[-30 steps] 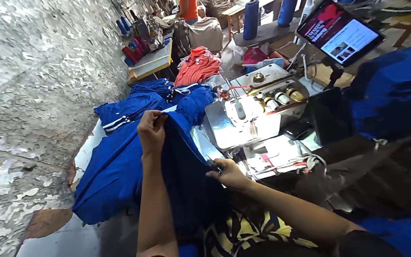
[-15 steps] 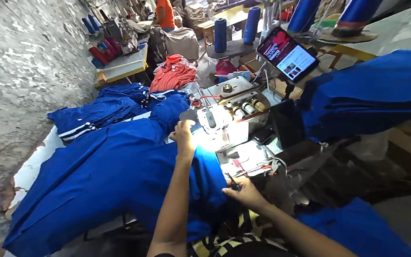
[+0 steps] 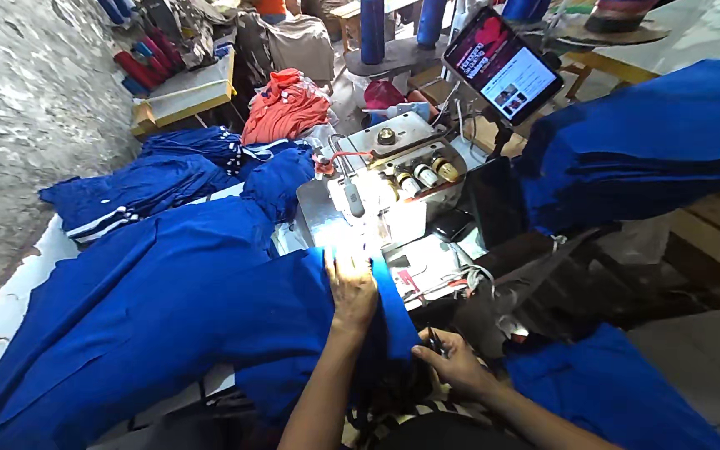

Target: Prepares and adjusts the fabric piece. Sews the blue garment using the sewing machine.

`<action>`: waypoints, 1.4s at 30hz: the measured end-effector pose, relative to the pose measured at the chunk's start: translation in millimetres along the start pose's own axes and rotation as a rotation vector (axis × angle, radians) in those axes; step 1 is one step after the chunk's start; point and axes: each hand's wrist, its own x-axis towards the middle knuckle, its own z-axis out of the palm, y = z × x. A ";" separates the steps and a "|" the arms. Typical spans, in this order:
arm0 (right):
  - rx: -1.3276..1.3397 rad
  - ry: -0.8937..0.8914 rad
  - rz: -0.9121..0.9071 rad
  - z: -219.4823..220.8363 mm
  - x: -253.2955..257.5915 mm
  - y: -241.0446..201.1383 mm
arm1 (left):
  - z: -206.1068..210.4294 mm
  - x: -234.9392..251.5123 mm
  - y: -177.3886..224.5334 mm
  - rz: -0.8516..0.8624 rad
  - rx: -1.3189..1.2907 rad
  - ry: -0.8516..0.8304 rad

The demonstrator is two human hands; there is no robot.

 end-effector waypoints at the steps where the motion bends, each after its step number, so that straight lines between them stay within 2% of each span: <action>1: -0.013 0.002 -0.001 -1.2 -1.3 -7.0 | -4.4 2.7 -0.4 -0.009 -0.001 -0.063; 4: -0.078 0.021 -0.007 -1.0 10.1 -21.1 | -19.3 22.6 -8.9 -0.040 -0.051 -0.252; 9: -0.138 0.010 0.060 2.7 53.4 -25.1 | -21.7 67.6 -36.3 -0.208 -0.180 -0.481; 12: -0.130 0.024 0.017 6.4 67.6 -28.7 | -10.5 85.4 -55.0 -0.262 -0.191 -0.488; 17: -0.177 0.012 -0.049 7.0 95.8 -41.6 | 6.9 117.3 -80.9 -0.216 -0.164 -0.460; 20: -0.177 0.023 -0.139 9.2 114.6 -45.7 | 15.1 135.7 -95.5 -0.291 -0.132 -0.470; 22: -0.143 0.001 -0.171 9.3 122.1 -48.3 | 16.0 138.4 -104.3 -0.414 -0.148 -0.402; 24: -0.043 -0.106 -0.059 5.6 122.4 -54.2 | 11.8 124.6 -103.5 -0.521 -0.196 -0.192; 26: 0.075 -0.239 0.148 -1.3 118.9 -57.9 | -5.3 89.7 -88.1 -0.620 -0.313 -0.135; 27: 0.108 -0.287 0.218 -5.4 117.3 -55.6 | -19.7 62.5 -76.1 -0.644 -0.367 -0.201; 30: 0.105 -0.389 0.243 -15.9 118.3 -50.1 | -69.1 -27.2 -46.3 -0.594 -0.472 -0.613; 32: 0.053 -0.439 0.254 -21.9 120.2 -52.5 | -88.6 -72.2 -49.2 -0.554 -0.577 -0.808; 34: 0.002 -0.528 0.249 -28.2 124.6 -51.9 | -121.2 -84.7 -71.7 -0.490 -0.662 -0.862; 36: 0.015 -0.659 0.244 -31.6 130.6 -50.3 | -167.0 -64.3 -95.1 -0.337 -0.540 -0.757; 38: 0.016 -0.741 0.236 -26.3 129.1 -50.5 | -197.1 -35.1 -115.6 -0.175 -0.217 -0.531; 40: -0.069 -0.738 0.193 -16.0 123.0 -55.5 | -201.0 -12.0 -123.9 -0.098 0.116 -0.311; 42: -0.225 -0.634 0.157 -8.6 117.6 -57.7 | -183.7 -8.8 -118.5 -0.046 0.246 -0.156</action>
